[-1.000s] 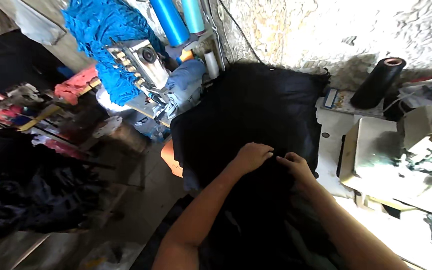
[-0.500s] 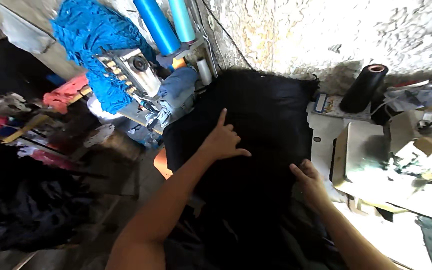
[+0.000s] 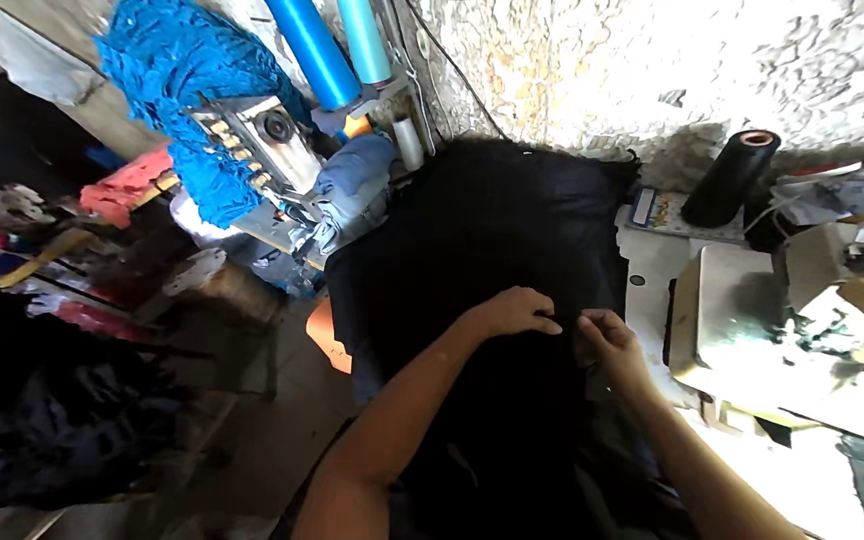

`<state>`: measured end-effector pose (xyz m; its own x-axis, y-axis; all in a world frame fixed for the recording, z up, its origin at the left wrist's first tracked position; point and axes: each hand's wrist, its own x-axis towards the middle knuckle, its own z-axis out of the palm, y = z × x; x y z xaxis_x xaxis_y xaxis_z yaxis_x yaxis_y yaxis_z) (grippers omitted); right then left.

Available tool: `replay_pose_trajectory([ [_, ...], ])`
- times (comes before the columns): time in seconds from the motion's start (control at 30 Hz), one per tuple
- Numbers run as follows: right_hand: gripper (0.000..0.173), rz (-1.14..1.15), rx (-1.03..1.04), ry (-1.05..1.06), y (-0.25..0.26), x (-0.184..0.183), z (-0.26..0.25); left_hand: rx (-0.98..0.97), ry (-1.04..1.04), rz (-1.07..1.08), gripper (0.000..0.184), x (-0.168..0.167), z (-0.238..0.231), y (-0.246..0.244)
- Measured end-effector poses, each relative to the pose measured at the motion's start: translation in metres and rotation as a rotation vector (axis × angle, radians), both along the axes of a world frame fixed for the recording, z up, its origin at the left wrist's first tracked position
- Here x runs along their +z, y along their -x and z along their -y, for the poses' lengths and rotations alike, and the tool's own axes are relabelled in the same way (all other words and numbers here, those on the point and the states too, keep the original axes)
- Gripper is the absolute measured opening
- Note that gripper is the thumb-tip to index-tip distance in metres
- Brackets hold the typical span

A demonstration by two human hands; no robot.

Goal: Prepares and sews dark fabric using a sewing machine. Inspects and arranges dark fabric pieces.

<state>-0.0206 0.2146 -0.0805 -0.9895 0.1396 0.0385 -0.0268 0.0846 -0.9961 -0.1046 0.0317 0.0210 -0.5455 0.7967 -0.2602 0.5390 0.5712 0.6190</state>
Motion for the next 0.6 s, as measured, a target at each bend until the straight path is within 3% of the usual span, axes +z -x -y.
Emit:
replay_pose_trajectory([
  [0.13, 0.050, 0.348, -0.017, -0.432, 0.043, -0.014, -0.016, 0.121, -0.247, -0.026, 0.023, -0.011, -0.001, -0.006],
  [0.23, 0.045, 0.485, 0.024, -0.541, 0.052, 0.001, -0.005, 0.216, -0.325, -0.048, 0.021, -0.011, -0.004, -0.013],
  [0.4, 0.032, 0.431, 0.115, -0.445, 0.063, 0.000, -0.011, 0.270, -0.355, -0.064, 0.019, -0.009, -0.003, -0.024],
  [0.5, 0.027, 0.411, 0.104, -0.379, 0.064, -0.001, -0.012, 0.268, -0.239, -0.196, 0.022, -0.006, -0.001, -0.025],
  [0.6, 0.019, 0.393, -0.017, 0.007, 0.051, 0.017, -0.001, 0.280, -0.220, -0.266, 0.023, -0.003, 0.002, -0.029],
])
